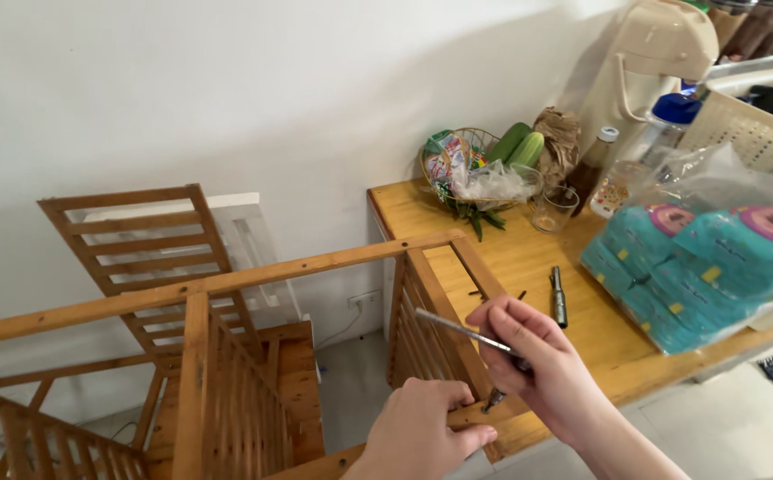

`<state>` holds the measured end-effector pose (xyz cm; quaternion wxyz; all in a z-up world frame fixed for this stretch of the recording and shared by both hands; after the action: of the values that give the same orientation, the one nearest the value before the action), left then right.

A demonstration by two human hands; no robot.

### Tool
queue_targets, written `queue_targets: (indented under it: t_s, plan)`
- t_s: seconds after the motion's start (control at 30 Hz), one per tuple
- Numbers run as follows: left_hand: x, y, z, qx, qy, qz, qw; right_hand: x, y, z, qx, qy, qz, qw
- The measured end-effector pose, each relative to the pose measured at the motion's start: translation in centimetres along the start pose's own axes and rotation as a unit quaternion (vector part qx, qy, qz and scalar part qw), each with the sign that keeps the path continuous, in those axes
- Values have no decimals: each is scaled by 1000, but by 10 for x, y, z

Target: The person uses a hex key to tighten screws into a wooden chair frame. They repeatedly insert screws into pre-drilled holes and turn the tool to secure the joints. The chair remains partially assembled on the floor throughout the clip.

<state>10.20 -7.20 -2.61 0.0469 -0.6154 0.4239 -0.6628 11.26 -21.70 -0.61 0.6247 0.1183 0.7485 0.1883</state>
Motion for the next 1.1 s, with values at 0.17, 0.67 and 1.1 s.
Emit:
queue_targets:
  t_s: [0.17,0.67,1.1]
  plan:
    - [4,-2,0,10,-9,4,1000,-1,-3,7,-22,3,8,1000]
    - [-3,-1,-2,26,-18,-23,999,24,7,-13,-48,-4,-121,992]
    - [-18,2,-2,-5,-80,-19,997,21,17,6,-227,40,-57,971]
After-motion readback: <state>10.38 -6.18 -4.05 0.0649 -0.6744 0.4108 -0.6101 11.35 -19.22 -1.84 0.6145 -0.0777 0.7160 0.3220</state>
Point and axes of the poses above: each hand's wrist, its own z-axis towards the middle knuckle, its own y-axis out of the palm, x = y × z, the point moved 7 cm from there along z, towards the middle knuckle, and after that the axes turned 3 degrees about y, right-handed, at the moved point
